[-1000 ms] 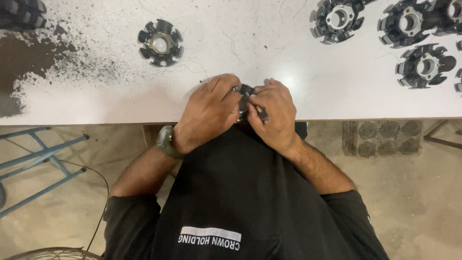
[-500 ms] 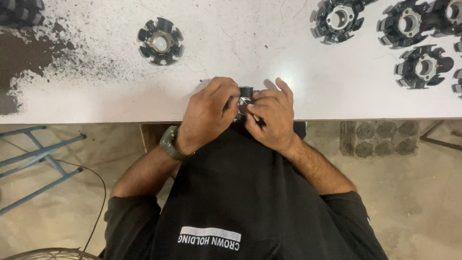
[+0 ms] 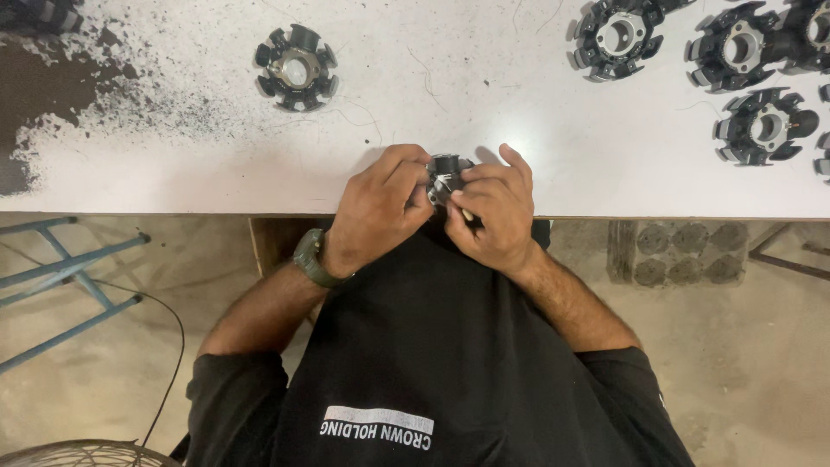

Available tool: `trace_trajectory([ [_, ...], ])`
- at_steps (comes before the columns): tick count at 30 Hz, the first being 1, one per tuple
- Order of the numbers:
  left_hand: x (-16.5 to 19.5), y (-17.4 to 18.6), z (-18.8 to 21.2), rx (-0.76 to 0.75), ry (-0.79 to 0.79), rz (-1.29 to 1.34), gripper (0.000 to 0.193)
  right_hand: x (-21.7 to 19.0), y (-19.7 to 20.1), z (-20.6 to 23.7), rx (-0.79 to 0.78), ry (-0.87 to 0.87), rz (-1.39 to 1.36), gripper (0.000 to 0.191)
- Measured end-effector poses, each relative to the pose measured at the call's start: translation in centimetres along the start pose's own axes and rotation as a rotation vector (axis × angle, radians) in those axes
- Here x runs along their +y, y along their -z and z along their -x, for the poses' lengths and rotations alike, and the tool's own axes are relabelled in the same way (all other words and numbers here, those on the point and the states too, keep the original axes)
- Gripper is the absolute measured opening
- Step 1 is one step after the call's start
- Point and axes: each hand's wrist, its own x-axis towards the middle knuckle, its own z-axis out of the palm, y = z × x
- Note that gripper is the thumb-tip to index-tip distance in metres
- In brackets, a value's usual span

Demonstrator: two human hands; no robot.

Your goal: The person uses a small abrasive block to deburr and smooth the edges of multiple black metal parts on a white table. They handle each part one at a time, rotate it to reach different edges, and place finished parts aside. The person also moves a pile of smaller black plastic pieces to clear the workspace.

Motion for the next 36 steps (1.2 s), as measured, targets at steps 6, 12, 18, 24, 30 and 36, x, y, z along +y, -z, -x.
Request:
trace_trajectory([
  [6, -0.27, -0.43, 0.58, 0.022, 0.017, 0.015, 0.017, -0.15, -0.44, 0.27, -0.006, -0.017, 0.054, 0.028],
  [12, -0.25, -0.46, 0.72, 0.045, 0.025, 0.001, 0.017, 0.16, -0.65, 0.68, -0.006, 0.01, 0.041, 0.031],
  [18, -0.35, -0.36, 0.81, 0.04, 0.042, 0.022, 0.018, 0.29, -0.72, 0.63, -0.004, 0.039, 0.024, 0.033],
  [24, -0.45, -0.36, 0.84, 0.02, 0.056, 0.017, 0.018, -0.19, -0.53, 0.37, -0.041, 0.002, 0.05, 0.032],
  [30, -0.38, -0.03, 0.51, 0.01, 0.039, 0.05, 0.016, -0.31, -0.34, -0.04, -0.028, 0.016, 0.011, 0.033],
  [36, -0.67, -0.35, 0.65, -0.015, 0.045, 0.053, 0.013, -0.31, -0.64, -0.09, -0.031, -0.002, 0.019, 0.034],
])
